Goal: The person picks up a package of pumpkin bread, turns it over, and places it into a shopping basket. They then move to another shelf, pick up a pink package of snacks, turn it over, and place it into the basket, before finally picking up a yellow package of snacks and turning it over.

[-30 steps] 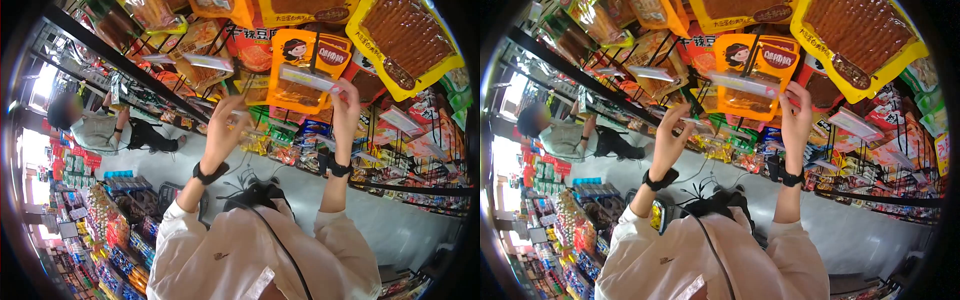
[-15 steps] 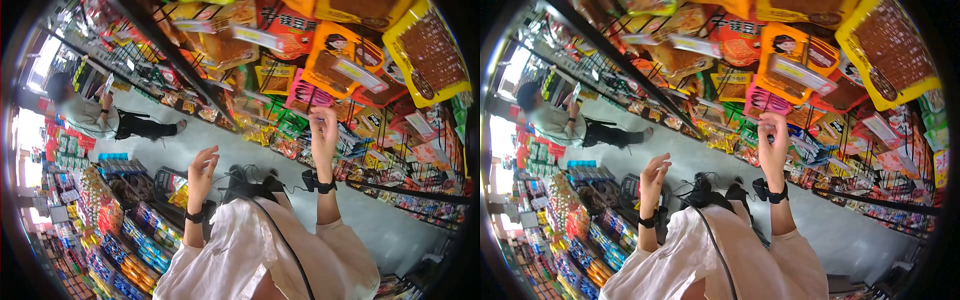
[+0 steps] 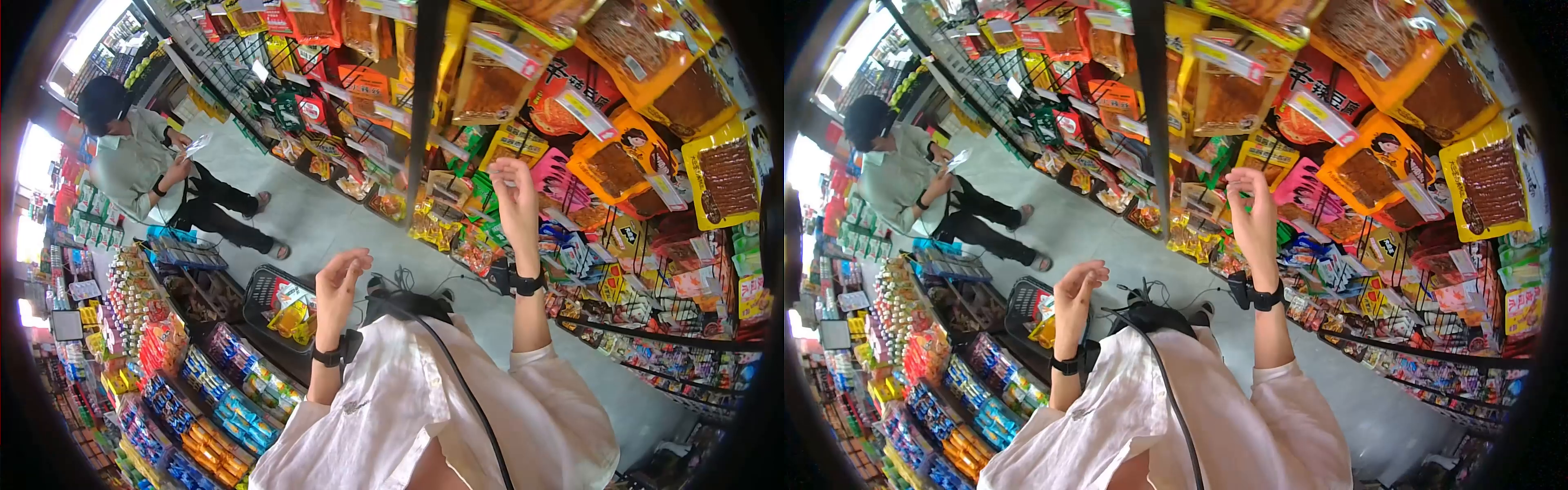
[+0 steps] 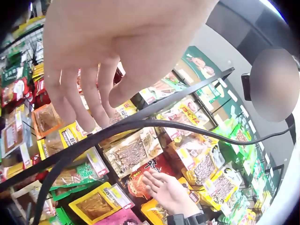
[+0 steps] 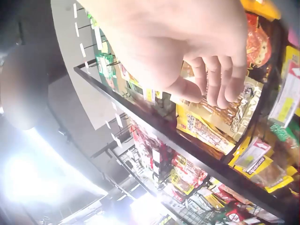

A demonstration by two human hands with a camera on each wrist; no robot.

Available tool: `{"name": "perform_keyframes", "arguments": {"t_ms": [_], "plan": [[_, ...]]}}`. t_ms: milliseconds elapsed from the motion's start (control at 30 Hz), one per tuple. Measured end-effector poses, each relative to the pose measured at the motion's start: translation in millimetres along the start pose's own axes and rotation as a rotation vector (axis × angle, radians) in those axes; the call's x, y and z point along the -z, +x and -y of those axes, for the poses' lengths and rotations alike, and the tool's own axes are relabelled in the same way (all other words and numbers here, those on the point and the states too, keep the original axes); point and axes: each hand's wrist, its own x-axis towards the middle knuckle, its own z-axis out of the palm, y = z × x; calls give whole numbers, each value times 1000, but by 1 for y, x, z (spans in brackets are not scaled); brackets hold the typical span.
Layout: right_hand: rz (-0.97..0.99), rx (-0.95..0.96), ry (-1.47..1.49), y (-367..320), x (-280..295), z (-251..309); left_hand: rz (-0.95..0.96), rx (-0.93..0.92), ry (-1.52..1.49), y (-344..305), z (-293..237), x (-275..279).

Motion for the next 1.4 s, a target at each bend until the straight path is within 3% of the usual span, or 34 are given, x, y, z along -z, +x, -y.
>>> {"name": "perform_keyframes", "arguments": {"t_ms": [233, 433, 533, 667, 767, 833, 1000, 1067, 1133, 1233, 1400], "plan": [[-26, -7, -119, -1, -58, 37, 91, 32, -36, 37, 19, 75], [-58, 65, -20, -34, -57, 135, 153, -48, 32, 75, 14, 108], [-218, 343, -40, -56, -41, 182, 168, -64, 62, 88, 8, 112], [-340, 1025, 195, -102, -5, 235, 230, -7, 90, 98, 4, 101], [-200, 1328, 146, -109, -17, 272, 297, 16, 76, 101, 1, 84], [-70, 1409, 312, -82, -64, 297, 341, 15, 68, 101, -2, 70], [-675, 1437, -142, -117, -13, 267, 368, 5, 103, 97, -17, 47], [-675, 1415, -205, -115, -4, 265, 350, -1, 115, 95, -18, 39], [-452, 1374, -159, -95, -21, 284, 330, -7, 119, 92, -16, 34], [-424, 1429, -133, -90, -5, 278, 299, -1, 121, 86, -15, 19], [-260, 1367, -29, -99, 30, 268, 312, -3, 142, 75, -16, -13]]}}
